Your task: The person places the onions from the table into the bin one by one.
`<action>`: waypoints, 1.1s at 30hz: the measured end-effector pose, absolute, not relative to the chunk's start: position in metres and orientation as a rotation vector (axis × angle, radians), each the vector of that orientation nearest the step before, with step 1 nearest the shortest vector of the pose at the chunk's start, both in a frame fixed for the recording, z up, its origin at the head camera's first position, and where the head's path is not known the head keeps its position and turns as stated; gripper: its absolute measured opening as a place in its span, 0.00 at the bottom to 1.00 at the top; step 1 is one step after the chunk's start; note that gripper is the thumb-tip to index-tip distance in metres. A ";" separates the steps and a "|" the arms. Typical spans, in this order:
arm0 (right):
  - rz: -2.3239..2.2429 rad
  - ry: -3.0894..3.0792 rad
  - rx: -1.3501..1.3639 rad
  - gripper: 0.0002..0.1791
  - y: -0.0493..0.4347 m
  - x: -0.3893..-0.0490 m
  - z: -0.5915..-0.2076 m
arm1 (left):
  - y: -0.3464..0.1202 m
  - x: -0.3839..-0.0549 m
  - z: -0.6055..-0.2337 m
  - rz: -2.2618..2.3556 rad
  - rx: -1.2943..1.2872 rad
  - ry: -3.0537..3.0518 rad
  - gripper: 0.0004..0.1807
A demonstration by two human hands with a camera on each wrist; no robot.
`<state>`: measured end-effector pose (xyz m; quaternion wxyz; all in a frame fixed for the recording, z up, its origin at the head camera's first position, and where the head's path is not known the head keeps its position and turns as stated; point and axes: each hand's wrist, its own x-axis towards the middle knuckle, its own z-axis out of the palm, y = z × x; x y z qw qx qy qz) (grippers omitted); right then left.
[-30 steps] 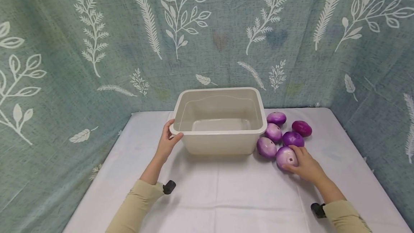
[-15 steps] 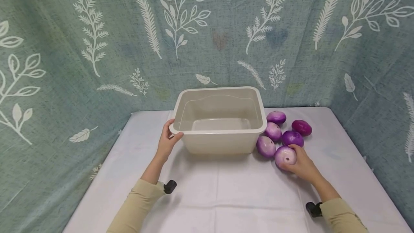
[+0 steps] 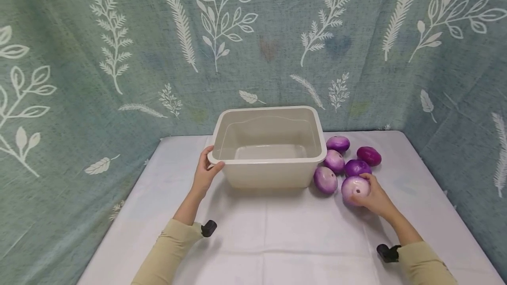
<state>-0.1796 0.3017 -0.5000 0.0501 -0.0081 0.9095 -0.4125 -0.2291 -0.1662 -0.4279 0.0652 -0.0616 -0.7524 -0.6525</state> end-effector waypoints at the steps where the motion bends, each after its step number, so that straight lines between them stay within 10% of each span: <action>1: -1.248 2.765 -0.010 0.46 0.305 -0.180 -0.495 | -0.166 -0.229 -0.428 -1.967 -0.186 -2.271 0.36; 33: -1.239 2.777 -0.259 0.46 0.285 -0.270 -0.327 | -0.173 -0.245 -0.456 -1.746 -0.142 -2.346 0.35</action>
